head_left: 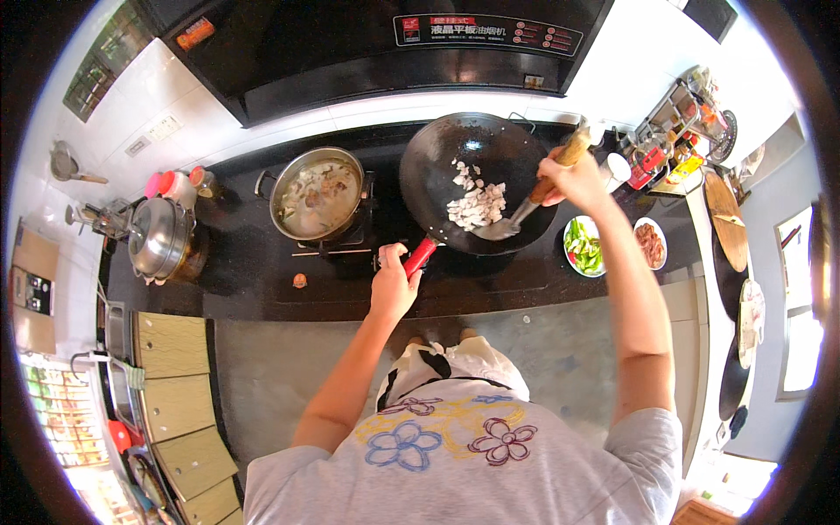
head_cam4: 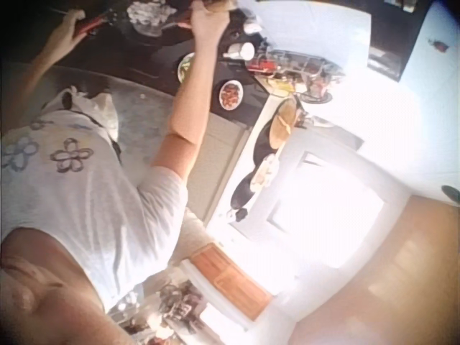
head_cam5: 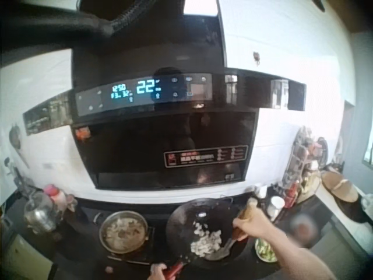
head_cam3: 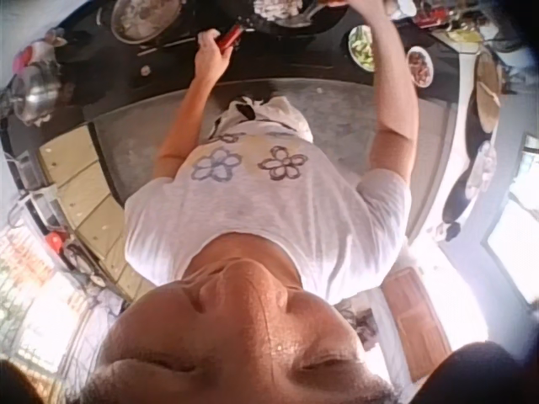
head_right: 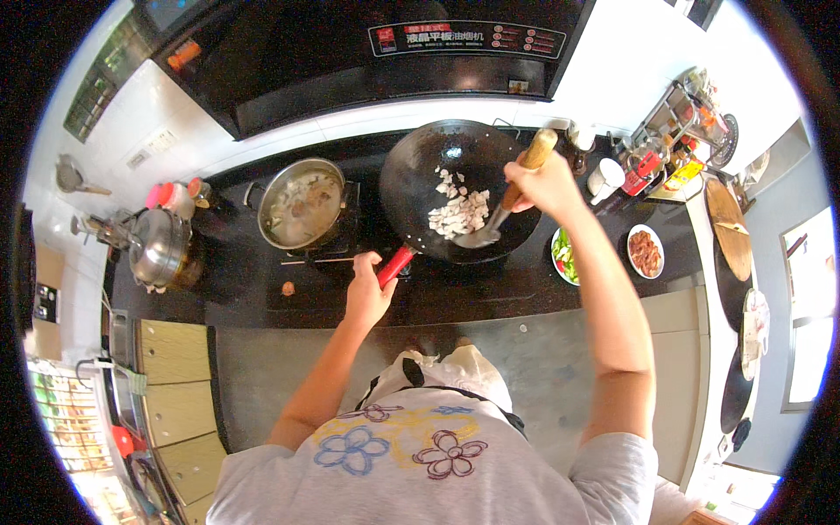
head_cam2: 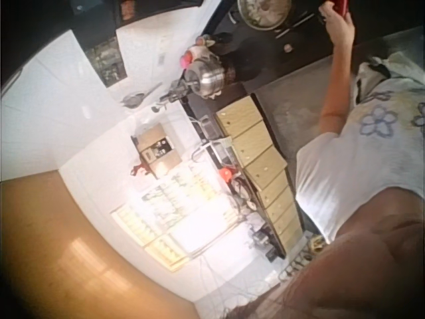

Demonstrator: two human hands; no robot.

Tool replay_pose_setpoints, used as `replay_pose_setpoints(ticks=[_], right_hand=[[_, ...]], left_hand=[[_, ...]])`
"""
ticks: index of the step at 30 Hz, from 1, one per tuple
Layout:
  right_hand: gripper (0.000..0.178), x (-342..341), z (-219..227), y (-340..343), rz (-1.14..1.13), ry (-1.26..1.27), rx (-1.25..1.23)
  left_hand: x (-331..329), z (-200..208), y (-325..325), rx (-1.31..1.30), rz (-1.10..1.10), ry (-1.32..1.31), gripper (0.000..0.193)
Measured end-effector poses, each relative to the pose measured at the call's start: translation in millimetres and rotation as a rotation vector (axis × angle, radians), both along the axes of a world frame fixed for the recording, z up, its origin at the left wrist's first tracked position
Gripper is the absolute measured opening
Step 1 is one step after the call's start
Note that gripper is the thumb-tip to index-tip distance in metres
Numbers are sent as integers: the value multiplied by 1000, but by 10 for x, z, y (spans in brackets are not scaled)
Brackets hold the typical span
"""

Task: The person adds chopped meat from a plate into a hot wok and stirs it with a spatula. They then pour a liquid from a cup into the wok and continue to stir-fry the meat until it is cooked.

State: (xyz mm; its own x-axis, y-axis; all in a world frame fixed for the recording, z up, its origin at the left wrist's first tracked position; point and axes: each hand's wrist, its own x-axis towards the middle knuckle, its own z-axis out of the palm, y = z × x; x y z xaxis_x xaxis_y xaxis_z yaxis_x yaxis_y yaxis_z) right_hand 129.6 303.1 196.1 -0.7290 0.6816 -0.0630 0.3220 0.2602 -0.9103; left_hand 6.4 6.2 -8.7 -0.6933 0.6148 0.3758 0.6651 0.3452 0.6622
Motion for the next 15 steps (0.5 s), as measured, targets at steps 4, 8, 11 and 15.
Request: replay_pose_setpoints(ticks=[4, 8, 11, 15], right_hand=[[16, -225, -783, 158, -174, 352, -150], [14, -263, -788, 208, -288, 537, -117], [9, -236, -1010, 280, -217, 646, -86], [5, -48, -1370, 105, -183, 539, -1]], left_hand=[[-2, -59, 10, -99, -33, -101, 46], [-40, -60, -47, -126, -41, -8, 37], [-31, -61, -32, -168, -34, -51, 35], [-39, -54, -33, -180, -36, -96, 33]])
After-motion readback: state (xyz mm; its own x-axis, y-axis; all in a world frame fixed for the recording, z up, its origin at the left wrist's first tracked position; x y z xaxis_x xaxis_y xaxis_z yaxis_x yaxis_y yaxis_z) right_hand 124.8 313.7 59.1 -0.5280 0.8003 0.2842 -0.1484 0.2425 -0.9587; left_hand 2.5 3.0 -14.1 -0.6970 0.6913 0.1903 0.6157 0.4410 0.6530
